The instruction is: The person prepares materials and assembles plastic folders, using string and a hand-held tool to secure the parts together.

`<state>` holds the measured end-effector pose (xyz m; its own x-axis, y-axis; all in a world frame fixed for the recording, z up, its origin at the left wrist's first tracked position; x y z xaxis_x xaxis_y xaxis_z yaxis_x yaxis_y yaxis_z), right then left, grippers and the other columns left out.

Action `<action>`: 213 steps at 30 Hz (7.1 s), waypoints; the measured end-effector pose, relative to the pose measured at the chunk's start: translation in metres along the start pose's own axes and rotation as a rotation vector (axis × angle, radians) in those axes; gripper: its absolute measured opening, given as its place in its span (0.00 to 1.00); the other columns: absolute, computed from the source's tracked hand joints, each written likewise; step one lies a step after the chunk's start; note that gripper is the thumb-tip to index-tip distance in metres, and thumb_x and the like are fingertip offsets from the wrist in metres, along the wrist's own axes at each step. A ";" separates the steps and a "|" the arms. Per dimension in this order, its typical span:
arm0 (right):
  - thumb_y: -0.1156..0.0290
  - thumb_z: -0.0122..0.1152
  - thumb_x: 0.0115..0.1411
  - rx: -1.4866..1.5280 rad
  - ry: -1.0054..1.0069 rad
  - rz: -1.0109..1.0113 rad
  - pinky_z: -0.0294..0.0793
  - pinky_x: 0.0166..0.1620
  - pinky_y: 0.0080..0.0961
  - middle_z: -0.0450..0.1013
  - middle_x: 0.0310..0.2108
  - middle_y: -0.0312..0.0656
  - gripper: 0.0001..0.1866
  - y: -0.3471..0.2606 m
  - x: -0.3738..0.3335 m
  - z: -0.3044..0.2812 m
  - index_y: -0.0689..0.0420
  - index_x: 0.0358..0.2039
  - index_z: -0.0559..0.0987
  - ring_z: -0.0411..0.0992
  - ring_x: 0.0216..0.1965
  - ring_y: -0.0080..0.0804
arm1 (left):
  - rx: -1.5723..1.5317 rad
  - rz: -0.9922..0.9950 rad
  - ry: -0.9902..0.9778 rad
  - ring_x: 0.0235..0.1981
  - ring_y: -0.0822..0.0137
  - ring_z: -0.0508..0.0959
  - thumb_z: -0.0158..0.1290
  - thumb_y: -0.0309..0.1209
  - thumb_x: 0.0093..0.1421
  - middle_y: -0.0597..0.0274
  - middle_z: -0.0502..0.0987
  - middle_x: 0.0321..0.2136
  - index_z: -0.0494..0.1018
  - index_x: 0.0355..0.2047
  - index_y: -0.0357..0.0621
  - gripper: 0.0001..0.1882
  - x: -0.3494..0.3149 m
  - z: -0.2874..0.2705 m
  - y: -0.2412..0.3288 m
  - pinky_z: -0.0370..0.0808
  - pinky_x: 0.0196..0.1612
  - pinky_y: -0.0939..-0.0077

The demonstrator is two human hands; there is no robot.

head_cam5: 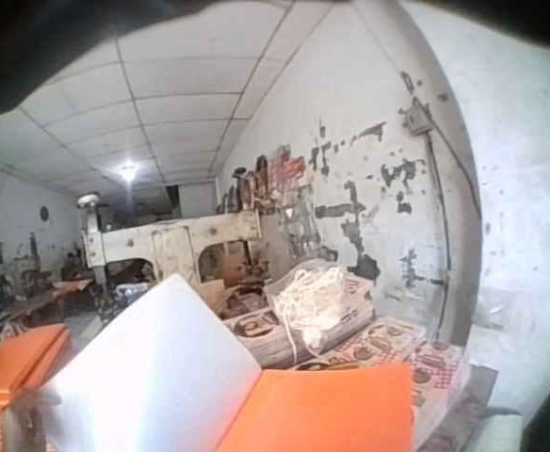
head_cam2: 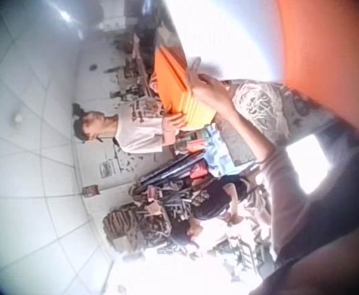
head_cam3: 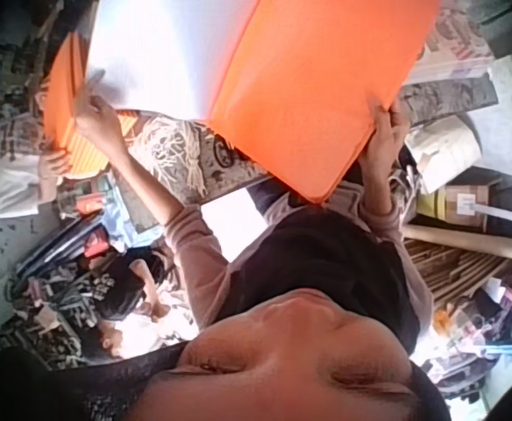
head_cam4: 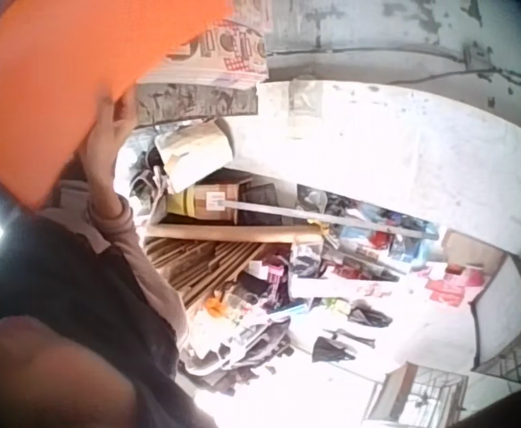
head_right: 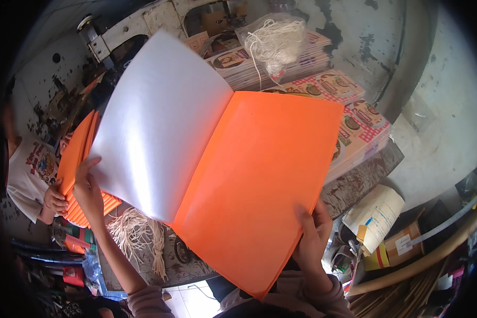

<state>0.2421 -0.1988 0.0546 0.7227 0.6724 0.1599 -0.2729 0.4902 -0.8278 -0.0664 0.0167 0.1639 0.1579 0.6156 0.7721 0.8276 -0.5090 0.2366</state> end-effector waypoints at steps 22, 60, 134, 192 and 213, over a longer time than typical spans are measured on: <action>0.72 0.48 0.59 -0.107 -0.042 -0.100 0.66 0.43 0.17 0.72 0.40 0.41 0.17 0.025 0.015 -0.020 0.68 0.47 0.69 0.69 0.39 0.21 | -1.525 -1.312 -0.092 0.46 0.64 0.71 0.43 0.39 0.63 0.54 0.70 0.45 0.61 0.49 0.33 0.21 -0.185 0.063 0.075 0.68 0.50 0.69; 0.77 0.54 0.57 -0.652 -0.163 0.146 0.74 0.33 0.20 0.73 0.31 0.43 0.13 0.033 0.024 0.022 0.70 0.41 0.69 0.73 0.30 0.25 | -0.758 -0.380 -0.601 0.49 0.65 0.69 0.50 0.38 0.61 0.50 0.67 0.48 0.55 0.58 0.38 0.29 0.011 0.176 -0.015 0.67 0.50 0.72; 0.84 0.57 0.45 -1.249 -0.694 -0.634 0.71 0.47 0.30 0.70 0.41 0.49 0.15 0.007 0.258 -0.006 0.66 0.37 0.76 0.66 0.48 0.43 | -0.362 -0.197 -0.108 0.49 0.52 0.68 0.52 0.42 0.57 0.45 0.62 0.52 0.65 0.51 0.41 0.25 0.001 0.145 0.028 0.68 0.48 0.62; 0.89 0.50 0.53 -0.398 -0.088 0.069 0.74 0.40 0.23 0.74 0.37 0.51 0.14 -0.037 0.093 -0.055 0.65 0.42 0.69 0.74 0.37 0.32 | -0.330 0.777 -0.521 0.36 0.69 0.74 0.59 0.32 0.44 0.62 0.73 0.37 0.78 0.37 0.53 0.16 -0.077 0.070 0.225 0.70 0.38 0.75; 0.90 0.59 0.48 -0.341 -0.618 0.275 0.74 0.44 0.24 0.68 0.43 0.49 0.27 -0.031 0.064 -0.021 0.65 0.48 0.62 0.73 0.40 0.31 | -0.603 0.555 -0.331 0.21 0.73 0.75 0.63 0.23 0.39 0.66 0.74 0.26 0.78 0.26 0.42 0.11 -0.081 0.086 0.224 0.72 0.19 0.84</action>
<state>0.3101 -0.1824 0.0791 0.1424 0.9834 0.1125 -0.1079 0.1284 -0.9858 0.1530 -0.0958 0.1033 0.6779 0.2800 0.6798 0.1744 -0.9595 0.2213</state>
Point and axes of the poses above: each hand's wrist, its own x-axis towards the middle knuckle, its own z-axis out of the palm, y = z × x, the point moved 2 cm from there along x, towards the middle knuckle
